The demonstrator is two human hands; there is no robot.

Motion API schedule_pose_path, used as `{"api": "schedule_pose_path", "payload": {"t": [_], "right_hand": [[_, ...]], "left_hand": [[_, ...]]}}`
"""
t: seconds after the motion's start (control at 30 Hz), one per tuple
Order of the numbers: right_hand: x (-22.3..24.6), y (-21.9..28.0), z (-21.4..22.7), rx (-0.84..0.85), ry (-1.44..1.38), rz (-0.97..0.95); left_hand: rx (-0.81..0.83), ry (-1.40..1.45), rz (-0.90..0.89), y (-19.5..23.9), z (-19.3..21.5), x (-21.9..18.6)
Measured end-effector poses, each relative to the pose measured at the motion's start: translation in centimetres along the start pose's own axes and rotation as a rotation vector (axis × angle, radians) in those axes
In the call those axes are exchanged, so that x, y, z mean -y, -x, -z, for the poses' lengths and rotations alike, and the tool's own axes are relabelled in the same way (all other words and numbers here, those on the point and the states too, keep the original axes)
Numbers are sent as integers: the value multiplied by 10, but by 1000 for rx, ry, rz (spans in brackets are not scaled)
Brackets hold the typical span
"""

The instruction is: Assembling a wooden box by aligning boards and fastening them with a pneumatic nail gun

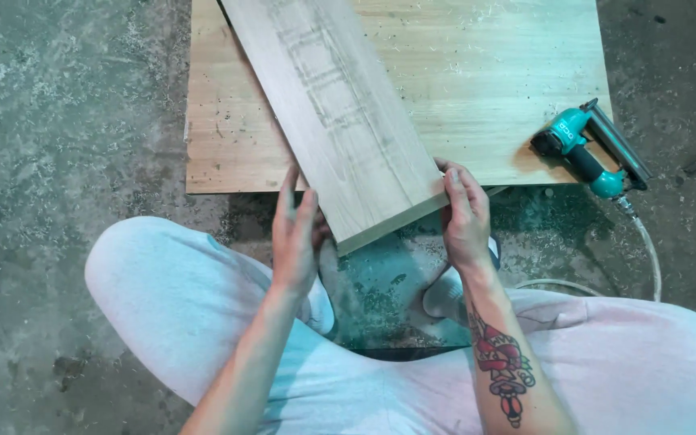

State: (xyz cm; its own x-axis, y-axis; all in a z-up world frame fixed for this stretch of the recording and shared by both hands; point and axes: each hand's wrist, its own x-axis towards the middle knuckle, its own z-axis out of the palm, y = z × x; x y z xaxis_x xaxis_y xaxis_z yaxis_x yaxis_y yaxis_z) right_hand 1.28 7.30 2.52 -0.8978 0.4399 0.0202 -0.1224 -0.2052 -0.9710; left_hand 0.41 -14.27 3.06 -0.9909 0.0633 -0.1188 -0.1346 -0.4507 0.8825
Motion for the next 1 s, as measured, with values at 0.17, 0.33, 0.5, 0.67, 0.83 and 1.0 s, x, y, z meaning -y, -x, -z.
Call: {"api": "schedule_pose_path", "payload": {"t": [0.17, 0.33, 0.5, 0.67, 0.83, 1.0], "right_hand": [[12, 4, -20, -35, 45, -55], [-15, 6, -39, -314, -76, -57], [-20, 4, -43, -370, -139, -126], [-27, 3, -34, -408, -111, -129], [-13, 4, -46, -418, -119, -154], [-12, 6, -44, -421, -114, -161]], "left_hand": [[-215, -224, 6, -87, 10, 5], [-226, -407, -99, -85, -9, -9], [-232, -430, -112, -80, -16, -26], [-215, -425, -99, -71, -23, -30], [-215, -399, -110, -78, -20, -27], [-224, -396, -102, -76, -17, -22]]}}
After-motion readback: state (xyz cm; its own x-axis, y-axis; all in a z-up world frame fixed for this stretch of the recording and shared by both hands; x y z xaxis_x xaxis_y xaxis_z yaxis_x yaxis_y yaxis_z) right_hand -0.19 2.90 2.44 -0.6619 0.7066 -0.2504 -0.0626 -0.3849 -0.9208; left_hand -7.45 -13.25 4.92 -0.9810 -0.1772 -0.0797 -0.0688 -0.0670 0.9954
